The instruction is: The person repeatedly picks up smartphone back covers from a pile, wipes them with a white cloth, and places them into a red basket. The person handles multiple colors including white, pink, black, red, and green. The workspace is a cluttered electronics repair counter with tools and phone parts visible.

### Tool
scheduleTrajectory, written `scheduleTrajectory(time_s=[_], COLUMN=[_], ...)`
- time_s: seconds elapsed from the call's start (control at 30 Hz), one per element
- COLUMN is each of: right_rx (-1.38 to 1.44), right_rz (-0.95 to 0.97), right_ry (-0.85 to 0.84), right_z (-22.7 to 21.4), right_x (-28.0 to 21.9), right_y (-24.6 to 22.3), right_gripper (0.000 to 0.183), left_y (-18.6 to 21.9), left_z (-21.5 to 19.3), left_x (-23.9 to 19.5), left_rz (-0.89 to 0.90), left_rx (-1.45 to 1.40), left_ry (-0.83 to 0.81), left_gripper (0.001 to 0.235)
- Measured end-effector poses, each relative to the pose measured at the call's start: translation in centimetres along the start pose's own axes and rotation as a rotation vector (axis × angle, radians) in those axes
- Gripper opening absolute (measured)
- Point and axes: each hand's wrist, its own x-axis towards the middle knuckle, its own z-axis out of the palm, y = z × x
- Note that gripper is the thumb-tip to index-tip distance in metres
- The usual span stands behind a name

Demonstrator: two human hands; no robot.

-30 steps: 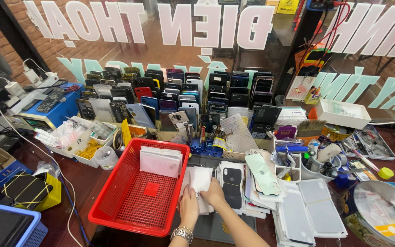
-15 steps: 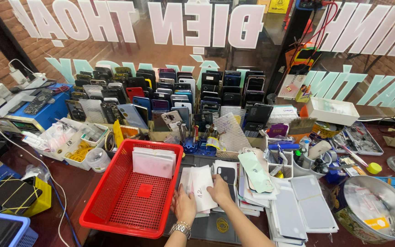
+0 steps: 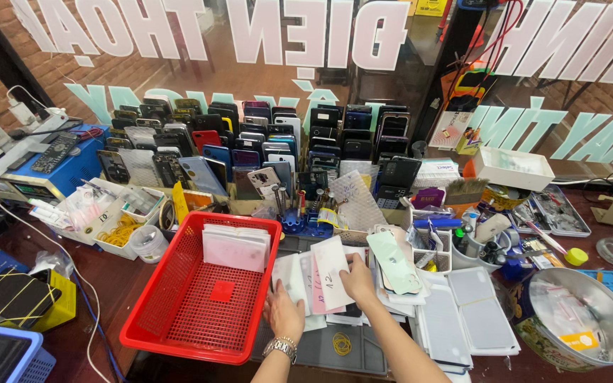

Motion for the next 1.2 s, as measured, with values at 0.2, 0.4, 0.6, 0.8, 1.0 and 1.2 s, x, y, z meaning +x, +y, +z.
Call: scheduleTrajectory(time_s=[0.2, 0.4, 0.6, 0.8, 1.0, 1.2], right_rx=[-0.071, -0.171, -0.274, 0.637, 0.135, -0.068], right_rz=[-0.115, -0.331, -0.343, -0.089, -0.359, -0.29], right_ry=[0.061, 0.091, 0.022, -0.372, -0.241, 0.016], right_z=[0.4, 1.1, 0.5, -2.7, -6.3, -14.1], right_x=[-1.3, -4.3, -5.1, -3.1, -4.4, -2.2], right_y=[-0.7, -2.8, -4.0, -5.7, -5.9, -3.6], right_gripper=[0.055, 0.041, 0.029, 0.036, 0.038, 0.042], left_y=[2.6, 3.3, 3.2, 4.8, 9.1, 9.5], left_z=[-2.8, -3.0, -4.8, -3.9, -0.8, 0.9], left_x=[-0.9, 0.2, 2.2, 2.2, 2.9, 3.6], left_rz=[-0.02, 0.228, 0.113, 0.114, 0.078, 0.128], left_rx=[0.023, -0.223, -1.023, -1.115, -0.988, -1.41], left_ry=[-0.027, 0.184, -0.176, -0.284, -0.437, -0.839], left_gripper=[0.104, 0.051, 0.031, 0.033, 0.069, 0.063])
